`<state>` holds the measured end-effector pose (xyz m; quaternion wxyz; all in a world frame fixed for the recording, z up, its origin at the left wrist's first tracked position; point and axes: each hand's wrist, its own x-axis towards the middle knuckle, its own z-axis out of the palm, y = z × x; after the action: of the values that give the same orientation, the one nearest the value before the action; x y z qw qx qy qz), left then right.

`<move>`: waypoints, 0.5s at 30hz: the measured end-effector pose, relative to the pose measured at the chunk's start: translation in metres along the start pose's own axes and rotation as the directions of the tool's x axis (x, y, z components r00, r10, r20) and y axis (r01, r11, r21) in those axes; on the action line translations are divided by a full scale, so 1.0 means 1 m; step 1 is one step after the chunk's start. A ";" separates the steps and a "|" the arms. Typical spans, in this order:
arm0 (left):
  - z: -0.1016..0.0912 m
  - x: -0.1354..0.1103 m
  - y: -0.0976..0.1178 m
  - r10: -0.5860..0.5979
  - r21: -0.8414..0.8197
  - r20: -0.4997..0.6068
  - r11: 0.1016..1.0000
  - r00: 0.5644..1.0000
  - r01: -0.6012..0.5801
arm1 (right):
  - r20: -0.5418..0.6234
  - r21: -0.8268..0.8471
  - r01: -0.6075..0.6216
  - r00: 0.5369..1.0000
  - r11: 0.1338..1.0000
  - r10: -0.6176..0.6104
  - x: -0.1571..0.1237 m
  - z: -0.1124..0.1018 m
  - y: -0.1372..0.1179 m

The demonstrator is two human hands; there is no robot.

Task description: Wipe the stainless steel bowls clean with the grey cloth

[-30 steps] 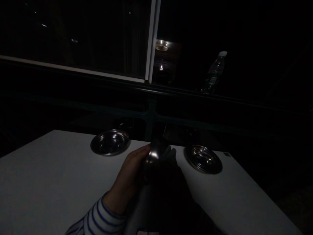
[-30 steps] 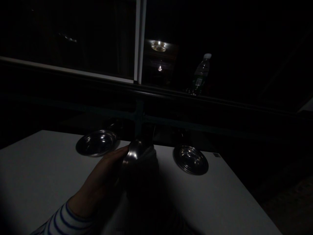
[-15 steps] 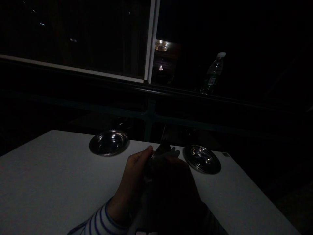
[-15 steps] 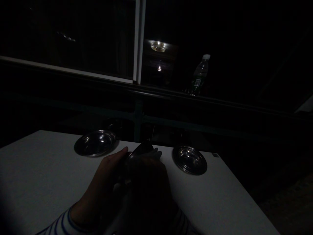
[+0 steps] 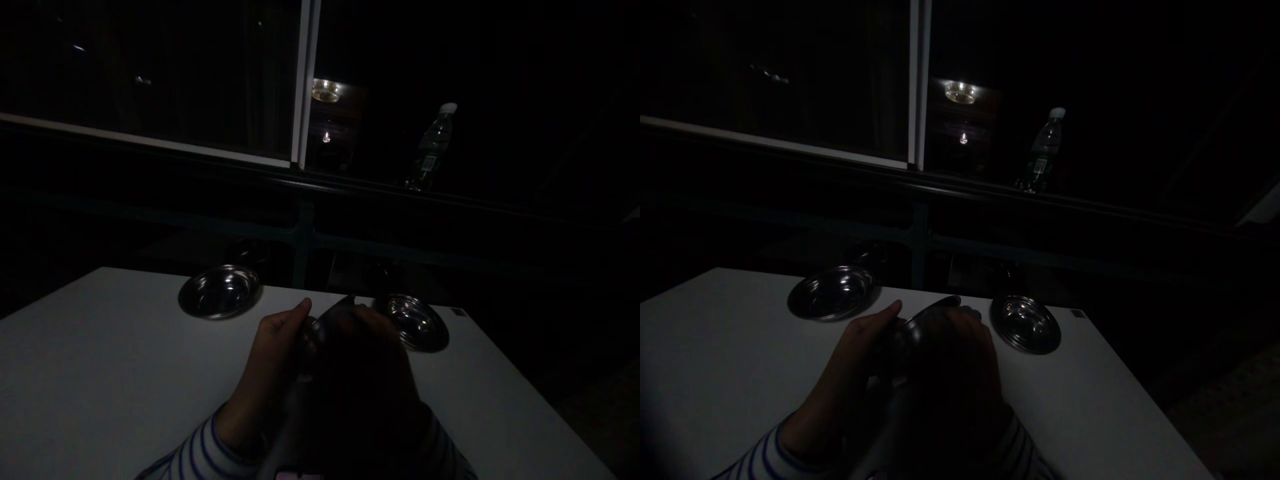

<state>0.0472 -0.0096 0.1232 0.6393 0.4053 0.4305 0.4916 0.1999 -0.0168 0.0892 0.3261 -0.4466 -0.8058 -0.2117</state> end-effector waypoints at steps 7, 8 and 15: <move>-0.002 0.005 -0.004 -0.025 0.025 -0.055 0.999 0.998 0.027 | -0.103 -0.015 0.054 0.993 0.998 -0.055 -0.006 0.015 -0.005; -0.002 0.005 -0.004 -0.029 0.028 -0.053 0.999 0.998 0.030 | -0.115 0.002 0.031 0.993 1.000 -0.031 -0.007 0.010 -0.001; 0.000 0.003 0.003 -0.063 0.020 -0.047 0.998 0.997 0.064 | -0.087 -0.019 -0.013 0.996 1.000 0.011 -0.008 -0.003 0.006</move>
<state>0.0467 -0.0065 0.1253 0.6401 0.3870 0.4631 0.4755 0.2093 -0.0204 0.0859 0.3577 -0.4449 -0.7861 -0.2369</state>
